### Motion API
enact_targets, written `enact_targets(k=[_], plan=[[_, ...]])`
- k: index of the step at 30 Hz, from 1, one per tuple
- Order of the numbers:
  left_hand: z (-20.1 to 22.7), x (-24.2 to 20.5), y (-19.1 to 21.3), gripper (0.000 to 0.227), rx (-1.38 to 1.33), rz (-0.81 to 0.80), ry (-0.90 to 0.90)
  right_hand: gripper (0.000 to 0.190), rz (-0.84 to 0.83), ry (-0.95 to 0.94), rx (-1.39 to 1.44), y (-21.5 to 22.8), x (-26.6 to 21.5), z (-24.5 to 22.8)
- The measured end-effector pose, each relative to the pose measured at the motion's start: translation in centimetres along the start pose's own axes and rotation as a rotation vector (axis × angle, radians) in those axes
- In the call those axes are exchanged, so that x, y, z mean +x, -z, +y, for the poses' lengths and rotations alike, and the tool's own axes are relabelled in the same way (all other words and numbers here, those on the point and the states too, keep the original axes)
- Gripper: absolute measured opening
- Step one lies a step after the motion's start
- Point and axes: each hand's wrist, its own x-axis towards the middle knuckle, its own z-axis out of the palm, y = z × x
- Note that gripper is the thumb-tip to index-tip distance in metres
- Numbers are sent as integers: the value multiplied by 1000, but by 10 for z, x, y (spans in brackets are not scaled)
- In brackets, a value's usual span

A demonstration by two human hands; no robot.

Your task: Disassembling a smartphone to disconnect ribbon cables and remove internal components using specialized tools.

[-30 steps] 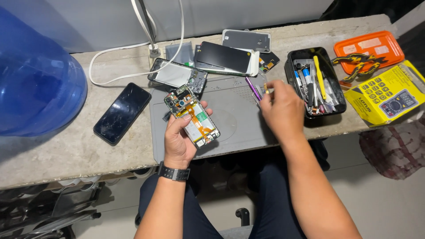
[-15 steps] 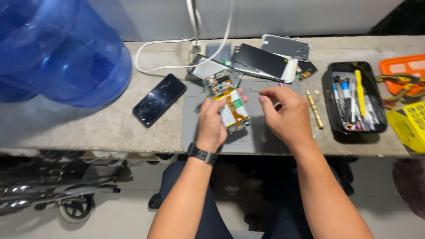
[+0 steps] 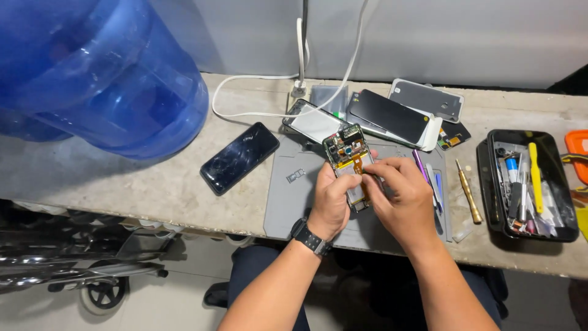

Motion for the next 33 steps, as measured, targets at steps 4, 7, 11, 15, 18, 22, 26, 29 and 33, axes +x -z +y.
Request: enact_targets(k=[4, 7, 11, 15, 18, 22, 26, 29, 33], plan=[[7, -1, -2, 56, -3, -15, -15, 12, -17, 50, -9, -1, 2, -5], [16, -6, -3, 55, -84, -14, -16, 15, -40, 79, 63, 0, 2, -15], [40, -21, -18, 44, -134, 27, 25, 22, -19, -5, 213, -1, 0, -22], [8, -2, 32, 37, -82, 98, 34, 21, 9, -74, 284, 2, 3, -30], [6, 2, 33, 35, 2, 116, 26, 21, 19, -101, 318, 2, 4, -28], [25, -8, 8, 36, 159, 52, 7, 21, 28, -124, 311, 1, 4, -20], [18, -5, 17, 37, 85, -9, 81, 17, 26, -159, 303, 3, 2, -3], [10, -3, 27, 37, 56, -39, 116, 16, 17, -191, 313, 4, 1, 1], [24, -12, 9, 39, 187, -99, 56, 15, -16, -225, 332, 6, 2, 2]])
